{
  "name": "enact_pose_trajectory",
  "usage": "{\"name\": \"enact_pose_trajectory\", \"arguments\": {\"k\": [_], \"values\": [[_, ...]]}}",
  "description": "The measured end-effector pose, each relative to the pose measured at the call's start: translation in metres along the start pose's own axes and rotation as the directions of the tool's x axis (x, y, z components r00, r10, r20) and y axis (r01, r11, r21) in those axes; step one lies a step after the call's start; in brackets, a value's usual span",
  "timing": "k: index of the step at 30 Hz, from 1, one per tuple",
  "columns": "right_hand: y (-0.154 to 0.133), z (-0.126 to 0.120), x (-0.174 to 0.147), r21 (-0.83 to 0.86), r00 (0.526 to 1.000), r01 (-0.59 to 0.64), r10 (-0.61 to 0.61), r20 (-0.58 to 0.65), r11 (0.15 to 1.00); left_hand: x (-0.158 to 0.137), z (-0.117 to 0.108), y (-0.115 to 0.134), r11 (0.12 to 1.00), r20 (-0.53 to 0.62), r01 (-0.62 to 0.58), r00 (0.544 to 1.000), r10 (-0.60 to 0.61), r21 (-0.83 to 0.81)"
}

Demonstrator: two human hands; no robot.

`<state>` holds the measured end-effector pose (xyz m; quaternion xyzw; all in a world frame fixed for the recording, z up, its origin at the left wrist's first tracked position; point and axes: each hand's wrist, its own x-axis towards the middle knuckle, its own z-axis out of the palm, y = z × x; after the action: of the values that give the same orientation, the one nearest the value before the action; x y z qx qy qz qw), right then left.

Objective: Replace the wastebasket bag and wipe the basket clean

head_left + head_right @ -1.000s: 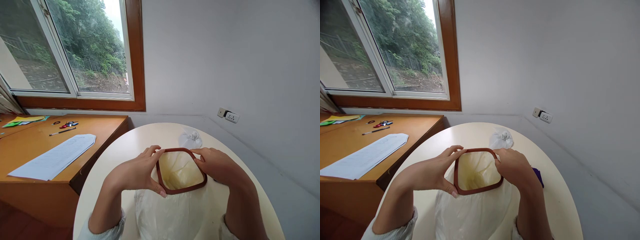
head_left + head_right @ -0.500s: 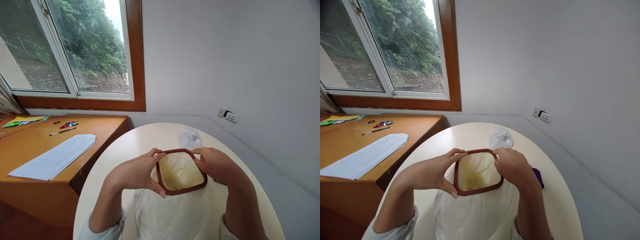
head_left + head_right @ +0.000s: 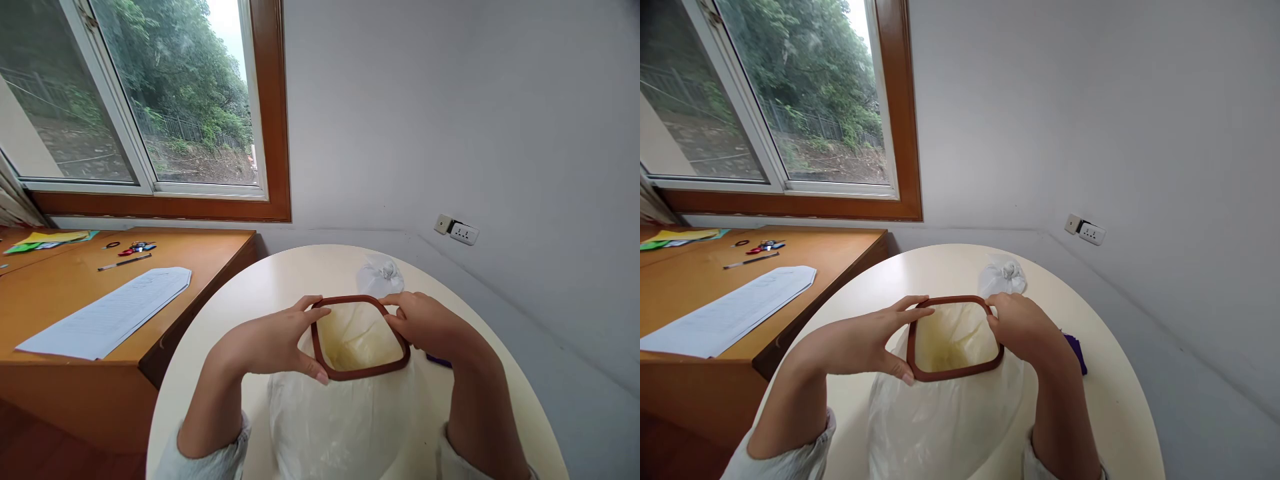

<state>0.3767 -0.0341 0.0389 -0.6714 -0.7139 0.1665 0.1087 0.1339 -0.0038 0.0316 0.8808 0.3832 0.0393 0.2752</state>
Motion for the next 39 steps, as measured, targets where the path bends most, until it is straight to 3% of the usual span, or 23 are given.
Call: {"name": "enact_pose_trajectory", "arguments": {"k": [4,8,14,19,29,39], "values": [[0.001,0.000,0.005,-0.027,1.000,0.002,-0.002,-0.005,1.000,0.001,-0.002,-0.002,0.997,0.036,0.073,0.997,-0.073,0.014],[0.000,0.002,0.009,-0.052,1.000,-0.001,0.001,0.010,0.999,0.004,-0.003,-0.006,0.997,0.029,0.071,0.997,-0.072,0.028],[0.005,0.016,0.028,-0.071,0.993,0.016,-0.025,-0.116,0.997,0.010,-0.004,-0.014,0.997,-0.016,0.080,0.997,-0.080,-0.007],[0.010,0.026,0.044,-0.034,0.988,0.020,-0.025,-0.151,0.999,0.012,-0.004,-0.015,0.991,-0.042,0.133,0.990,-0.134,-0.032],[0.012,0.028,0.044,-0.066,0.987,0.002,-0.012,-0.162,0.998,0.013,-0.003,-0.012,0.988,-0.046,0.154,0.987,-0.154,-0.015],[0.024,0.035,0.049,0.155,0.991,0.047,-0.027,-0.132,0.987,0.011,0.005,0.005,0.987,-0.098,0.162,0.982,-0.161,0.003]]}}
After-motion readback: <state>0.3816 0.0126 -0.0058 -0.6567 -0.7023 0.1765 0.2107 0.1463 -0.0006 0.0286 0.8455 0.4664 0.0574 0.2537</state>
